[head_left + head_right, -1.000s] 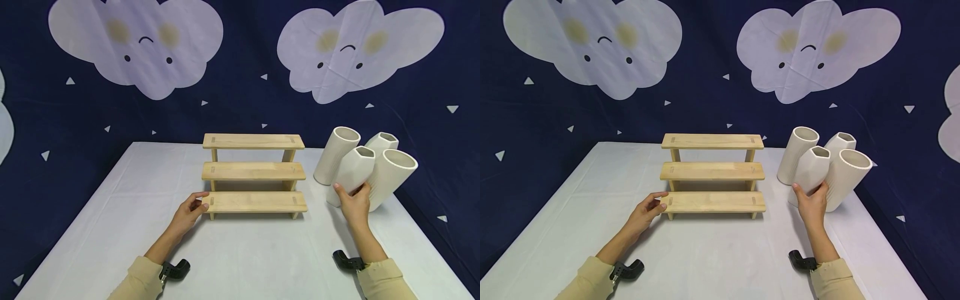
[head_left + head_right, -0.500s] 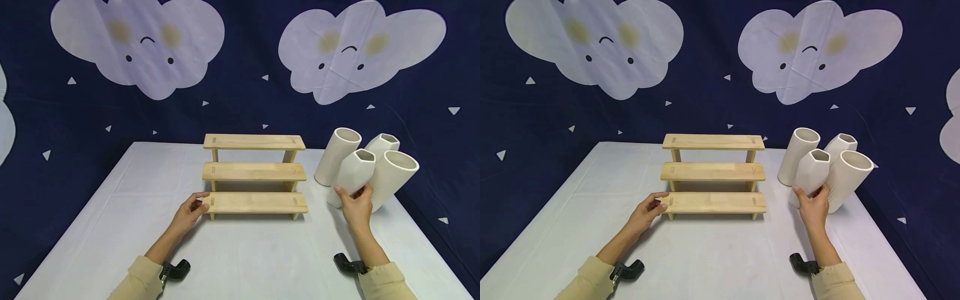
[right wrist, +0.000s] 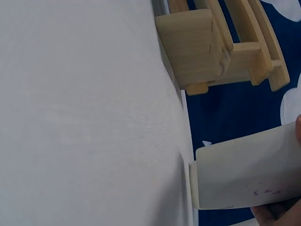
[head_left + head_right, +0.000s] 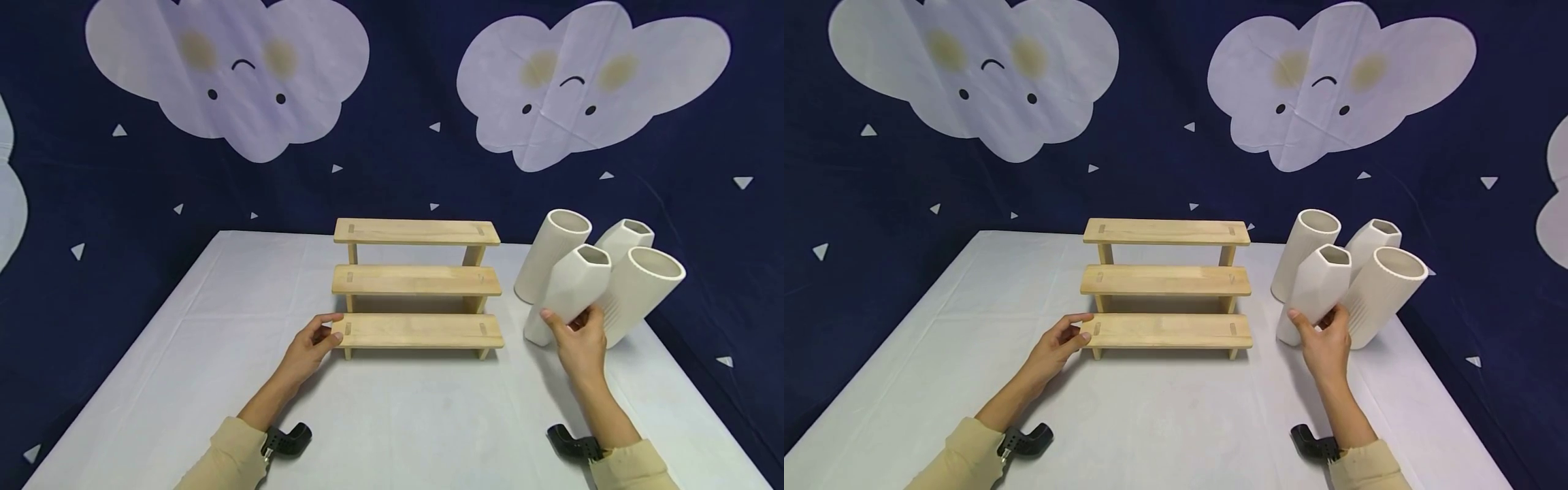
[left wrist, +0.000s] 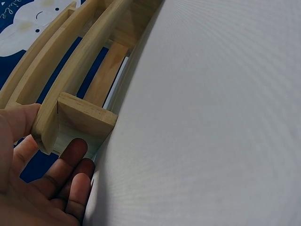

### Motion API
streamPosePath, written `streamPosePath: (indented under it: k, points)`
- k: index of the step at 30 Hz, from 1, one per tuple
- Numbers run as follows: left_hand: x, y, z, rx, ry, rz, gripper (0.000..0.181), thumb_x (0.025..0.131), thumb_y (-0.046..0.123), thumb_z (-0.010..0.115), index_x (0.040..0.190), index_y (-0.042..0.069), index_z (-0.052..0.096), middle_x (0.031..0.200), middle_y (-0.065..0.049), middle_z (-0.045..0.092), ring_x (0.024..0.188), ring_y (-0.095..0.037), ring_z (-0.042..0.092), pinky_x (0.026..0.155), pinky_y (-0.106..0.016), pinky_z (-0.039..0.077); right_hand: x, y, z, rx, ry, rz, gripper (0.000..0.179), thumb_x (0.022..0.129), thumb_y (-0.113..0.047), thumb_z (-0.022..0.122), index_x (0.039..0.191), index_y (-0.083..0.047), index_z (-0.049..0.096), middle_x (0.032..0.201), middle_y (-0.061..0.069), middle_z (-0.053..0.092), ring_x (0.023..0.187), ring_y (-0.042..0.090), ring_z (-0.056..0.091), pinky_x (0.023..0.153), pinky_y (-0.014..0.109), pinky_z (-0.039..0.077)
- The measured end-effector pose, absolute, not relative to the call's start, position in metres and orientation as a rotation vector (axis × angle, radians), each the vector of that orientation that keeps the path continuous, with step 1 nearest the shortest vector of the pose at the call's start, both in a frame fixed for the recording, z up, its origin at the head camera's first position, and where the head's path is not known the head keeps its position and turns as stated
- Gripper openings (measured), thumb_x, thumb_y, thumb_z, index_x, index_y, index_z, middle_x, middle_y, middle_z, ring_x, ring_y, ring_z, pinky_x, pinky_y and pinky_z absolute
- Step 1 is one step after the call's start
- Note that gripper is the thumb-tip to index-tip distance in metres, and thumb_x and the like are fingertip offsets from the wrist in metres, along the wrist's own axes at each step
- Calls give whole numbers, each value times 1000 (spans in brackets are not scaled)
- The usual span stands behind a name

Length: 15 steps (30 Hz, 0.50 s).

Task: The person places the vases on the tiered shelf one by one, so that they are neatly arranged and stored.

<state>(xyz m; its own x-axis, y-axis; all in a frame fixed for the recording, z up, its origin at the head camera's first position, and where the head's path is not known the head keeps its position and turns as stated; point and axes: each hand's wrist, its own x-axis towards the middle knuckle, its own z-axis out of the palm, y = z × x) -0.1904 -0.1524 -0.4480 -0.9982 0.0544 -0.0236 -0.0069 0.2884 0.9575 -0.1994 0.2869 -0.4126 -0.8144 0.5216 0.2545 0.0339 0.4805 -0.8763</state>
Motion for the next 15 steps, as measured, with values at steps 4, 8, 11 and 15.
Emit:
streamPosePath:
  k: [4, 8, 11, 15]
  points:
    - [-190, -153, -448, 45, 2474, 1854, 37, 91, 21, 62, 128, 21, 56, 95, -10, 58, 79, -15, 48, 65, -24, 38, -195, 281, -407, -437, -2253, 1328, 65, 81, -31, 75, 130, -3, 41, 112, 4, 53, 87, -5, 46, 78, 8, 37]
    - [-190, -153, -448, 51, 2474, 1857, 37, 91, 21, 62, 128, 21, 56, 95, -10, 58, 80, -15, 49, 67, -24, 39, -191, 276, -400, -406, -2270, 1353, 66, 81, -29, 74, 132, -5, 40, 114, 4, 53, 90, -5, 47, 78, 7, 38]
    - [-190, -153, -449, 61, 2474, 1861, 37, 91, 22, 62, 128, 21, 56, 94, -10, 58, 79, -15, 48, 66, -23, 39, -188, 273, -393, -372, -2279, 1379, 67, 81, -28, 74, 134, -6, 39, 117, 4, 53, 93, -5, 49, 79, 7, 39]
    - [-191, -154, -450, 72, 2469, 1862, 37, 91, 23, 62, 128, 20, 55, 95, -11, 57, 79, -15, 47, 65, -23, 38, -183, 267, -384, -328, -2288, 1415, 68, 81, -26, 74, 136, -8, 38, 122, 5, 52, 97, -4, 50, 80, 7, 40]
